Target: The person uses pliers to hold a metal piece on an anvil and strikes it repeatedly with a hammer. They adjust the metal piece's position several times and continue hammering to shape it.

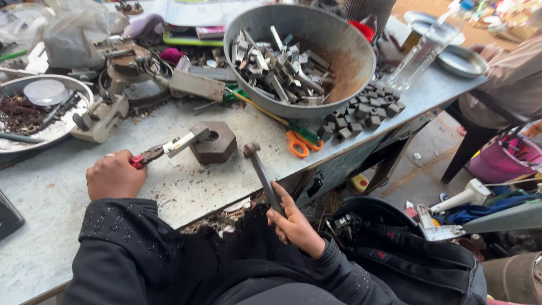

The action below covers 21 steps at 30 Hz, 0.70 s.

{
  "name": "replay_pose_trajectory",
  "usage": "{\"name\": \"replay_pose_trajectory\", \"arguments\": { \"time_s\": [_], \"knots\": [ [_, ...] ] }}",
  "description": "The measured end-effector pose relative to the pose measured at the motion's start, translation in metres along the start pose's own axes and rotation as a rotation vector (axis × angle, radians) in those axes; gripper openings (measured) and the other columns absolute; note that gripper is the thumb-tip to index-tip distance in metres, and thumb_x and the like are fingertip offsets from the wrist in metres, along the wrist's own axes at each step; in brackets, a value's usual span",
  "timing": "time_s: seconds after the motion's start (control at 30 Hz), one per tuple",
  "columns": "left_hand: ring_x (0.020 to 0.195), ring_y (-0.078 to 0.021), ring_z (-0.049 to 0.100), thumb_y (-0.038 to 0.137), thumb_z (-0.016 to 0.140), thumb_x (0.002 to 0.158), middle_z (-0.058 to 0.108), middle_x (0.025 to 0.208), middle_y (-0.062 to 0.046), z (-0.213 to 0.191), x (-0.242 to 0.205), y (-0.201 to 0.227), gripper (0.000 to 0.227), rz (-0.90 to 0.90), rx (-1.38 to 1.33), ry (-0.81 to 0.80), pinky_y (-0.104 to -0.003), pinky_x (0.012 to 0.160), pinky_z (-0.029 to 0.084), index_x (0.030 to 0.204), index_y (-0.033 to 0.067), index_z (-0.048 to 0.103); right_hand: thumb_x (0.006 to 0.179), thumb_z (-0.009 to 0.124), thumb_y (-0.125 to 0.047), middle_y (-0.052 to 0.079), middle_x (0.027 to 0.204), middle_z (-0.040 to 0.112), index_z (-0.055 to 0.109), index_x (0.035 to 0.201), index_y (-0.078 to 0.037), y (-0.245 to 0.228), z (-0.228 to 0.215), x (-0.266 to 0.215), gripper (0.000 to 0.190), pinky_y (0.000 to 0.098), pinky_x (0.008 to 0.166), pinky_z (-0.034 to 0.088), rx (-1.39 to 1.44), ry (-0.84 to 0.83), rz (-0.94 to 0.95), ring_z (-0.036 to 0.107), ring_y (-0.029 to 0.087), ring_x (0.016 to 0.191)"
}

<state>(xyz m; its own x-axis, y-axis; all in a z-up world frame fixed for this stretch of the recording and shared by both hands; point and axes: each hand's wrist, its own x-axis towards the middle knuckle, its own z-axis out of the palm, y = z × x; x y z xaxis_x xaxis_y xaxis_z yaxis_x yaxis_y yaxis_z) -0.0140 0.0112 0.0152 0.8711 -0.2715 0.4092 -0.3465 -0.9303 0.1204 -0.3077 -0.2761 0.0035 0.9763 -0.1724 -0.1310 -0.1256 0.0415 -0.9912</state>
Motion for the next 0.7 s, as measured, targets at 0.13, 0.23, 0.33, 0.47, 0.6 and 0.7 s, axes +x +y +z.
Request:
{"name": "replay_pose_trajectory", "arguments": {
  "time_s": [0.13, 0.23, 0.33, 0.47, 0.6, 0.7],
  "knots": [
    [0.083, -0.0319, 0.068, 0.038, 0.069, 0.093, 0.070, 0.088, -0.009, 0.003, -0.001, -0.001, 0.027, 0.018, -0.005, 0.024, -0.045, 0.078, 0.051, 0.090, 0.0118, 0.075, 0.104, 0.050, -0.010, 0.003, 0.083, 0.057, 0.011, 0.166, -0.027, 0.006, 0.000, 0.001, 0.075, 0.0210, 0.042, 0.042, 0.083, -0.023, 0.016, 0.044, 0.005, 0.046],
    [0.083, -0.0321, 0.068, 0.038, 0.069, 0.093, 0.070, 0.088, -0.009, 0.004, -0.002, -0.003, 0.028, 0.022, 0.001, 0.031, -0.045, 0.078, 0.051, 0.090, 0.0118, 0.075, 0.105, 0.048, -0.010, 0.003, 0.082, 0.055, 0.008, 0.166, -0.031, 0.010, 0.003, 0.000, 0.076, 0.0208, 0.042, 0.041, 0.164, -0.036, 0.048, 0.043, 0.004, 0.047],
    [0.084, -0.0319, 0.069, 0.040, 0.069, 0.093, 0.070, 0.088, -0.009, 0.006, 0.000, -0.003, 0.028, 0.034, 0.012, 0.033, -0.045, 0.078, 0.051, 0.090, 0.0120, 0.075, 0.105, 0.046, -0.010, 0.003, 0.081, 0.054, 0.005, 0.166, -0.034, 0.012, 0.003, 0.001, 0.077, 0.0207, 0.041, 0.041, 0.166, -0.042, 0.051, 0.042, 0.004, 0.046],
    [0.085, -0.0317, 0.069, 0.041, 0.070, 0.093, 0.070, 0.089, -0.009, 0.009, 0.000, -0.004, 0.030, 0.038, 0.017, 0.037, -0.045, 0.079, 0.051, 0.091, 0.0123, 0.075, 0.106, 0.046, -0.010, 0.003, 0.079, 0.054, 0.003, 0.166, -0.034, 0.017, 0.004, 0.003, 0.077, 0.0205, 0.041, 0.041, 0.152, -0.045, 0.027, 0.041, 0.004, 0.046],
    [0.084, -0.0316, 0.069, 0.042, 0.070, 0.092, 0.070, 0.088, -0.009, 0.011, -0.001, -0.005, 0.029, 0.037, 0.034, 0.036, -0.044, 0.078, 0.051, 0.090, 0.0127, 0.075, 0.106, 0.046, -0.009, 0.003, 0.079, 0.054, 0.004, 0.167, -0.033, 0.023, 0.007, 0.004, 0.077, 0.0202, 0.041, 0.040, 0.178, -0.038, -0.022, 0.041, 0.004, 0.045],
    [0.084, -0.0314, 0.069, 0.042, 0.070, 0.092, 0.070, 0.088, -0.009, 0.010, 0.000, -0.006, 0.029, 0.036, 0.040, 0.037, -0.044, 0.077, 0.051, 0.090, 0.0128, 0.075, 0.106, 0.046, -0.010, 0.003, 0.078, 0.054, 0.004, 0.167, -0.033, 0.025, 0.008, 0.004, 0.077, 0.0201, 0.041, 0.040, 0.162, -0.028, -0.018, 0.040, 0.004, 0.046]
  ]
}}
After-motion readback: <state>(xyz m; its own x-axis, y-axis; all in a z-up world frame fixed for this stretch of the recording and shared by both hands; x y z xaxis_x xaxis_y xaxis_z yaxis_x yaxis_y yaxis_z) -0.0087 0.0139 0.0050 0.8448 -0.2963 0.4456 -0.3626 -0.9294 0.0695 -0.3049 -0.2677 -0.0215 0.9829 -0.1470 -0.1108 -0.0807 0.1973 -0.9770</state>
